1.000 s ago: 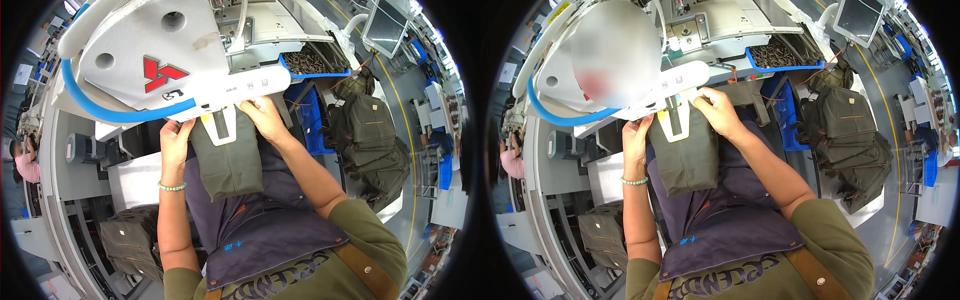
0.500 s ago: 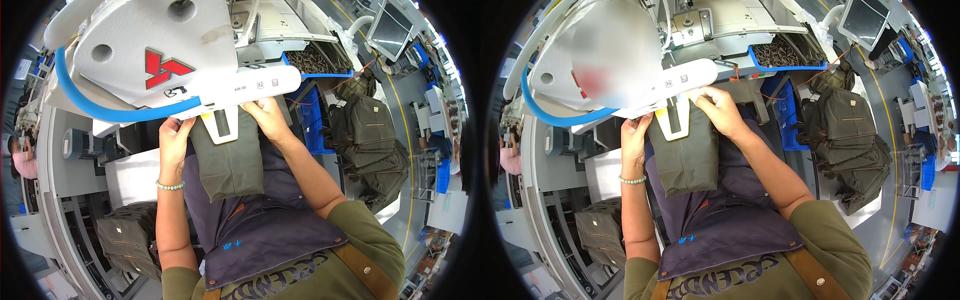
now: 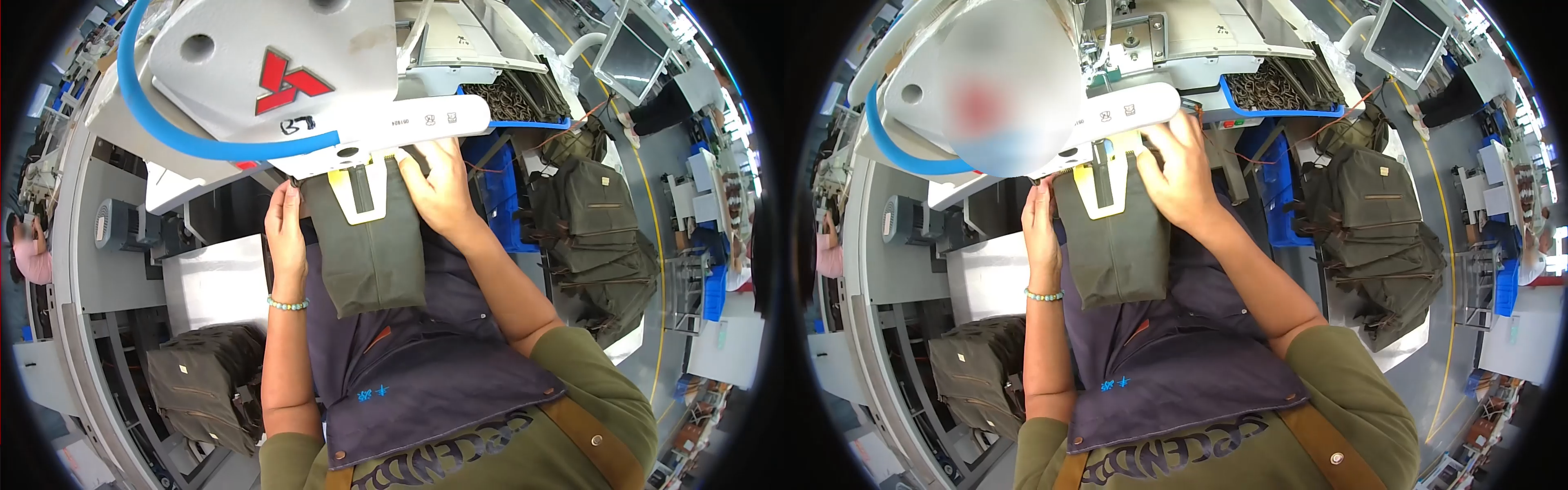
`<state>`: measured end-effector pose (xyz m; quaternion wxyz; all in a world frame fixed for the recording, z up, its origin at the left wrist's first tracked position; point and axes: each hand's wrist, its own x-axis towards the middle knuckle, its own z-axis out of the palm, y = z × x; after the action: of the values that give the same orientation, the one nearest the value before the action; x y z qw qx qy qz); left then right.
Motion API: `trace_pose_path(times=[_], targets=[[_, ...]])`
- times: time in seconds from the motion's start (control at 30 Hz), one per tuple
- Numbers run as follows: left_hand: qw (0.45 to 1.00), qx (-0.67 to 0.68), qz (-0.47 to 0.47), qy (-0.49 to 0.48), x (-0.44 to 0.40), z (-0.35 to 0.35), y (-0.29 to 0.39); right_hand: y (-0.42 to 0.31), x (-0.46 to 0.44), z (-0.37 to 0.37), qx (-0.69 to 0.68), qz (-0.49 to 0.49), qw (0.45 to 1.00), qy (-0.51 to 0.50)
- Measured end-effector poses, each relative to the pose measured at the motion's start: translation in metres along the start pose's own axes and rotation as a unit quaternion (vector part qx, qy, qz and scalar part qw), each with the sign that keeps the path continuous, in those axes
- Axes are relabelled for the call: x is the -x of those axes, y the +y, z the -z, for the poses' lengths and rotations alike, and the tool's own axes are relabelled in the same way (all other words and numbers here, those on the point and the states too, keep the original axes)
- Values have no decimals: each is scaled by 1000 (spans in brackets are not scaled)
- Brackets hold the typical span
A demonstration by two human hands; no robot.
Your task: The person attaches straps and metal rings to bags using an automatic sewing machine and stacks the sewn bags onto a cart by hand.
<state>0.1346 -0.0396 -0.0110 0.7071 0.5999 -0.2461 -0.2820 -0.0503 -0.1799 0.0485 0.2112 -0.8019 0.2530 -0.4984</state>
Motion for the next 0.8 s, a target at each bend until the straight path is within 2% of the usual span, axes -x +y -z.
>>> trace_pose_path(times=[0.07,0.13,0.2,0.27,0.37,0.47,0.5,0.57,0.6,0.67,0.7,0.73,0.8], targets=[[1000,13,2,11,3,3,-12,-14,-6,6,-4,23,998,-50],[999,23,-19,16,4,4,-19,-23,-9,5,84,121,980,-134],[999,28,-15,22,7,5,-20,-29,-13,4,98,134,978,-126],[999,29,-16,19,11,4,-17,-31,-18,5,125,166,965,-159],[1000,15,-17,21,13,3,-17,-30,-19,2,150,215,954,-148],[999,30,-24,-3,15,-3,-18,-28,-16,2,151,205,951,-175],[999,24,-23,15,16,-8,-13,-26,-16,2,152,206,951,-175],[999,24,-38,16,12,-8,-12,-21,-13,0,86,204,970,-103],[998,22,-50,17,10,-10,-9,-19,-10,0,87,206,969,-103],[997,27,-67,-7,5,-12,-1,-13,-3,-2,-31,23,999,36],[996,29,-80,-31,3,-13,6,-4,2,-4,-71,-56,994,54],[996,28,-80,-31,1,-16,12,23,13,-14,-182,-153,971,35],[998,-21,-46,-46,-5,-21,22,39,16,-6,-343,-289,881,-152]])
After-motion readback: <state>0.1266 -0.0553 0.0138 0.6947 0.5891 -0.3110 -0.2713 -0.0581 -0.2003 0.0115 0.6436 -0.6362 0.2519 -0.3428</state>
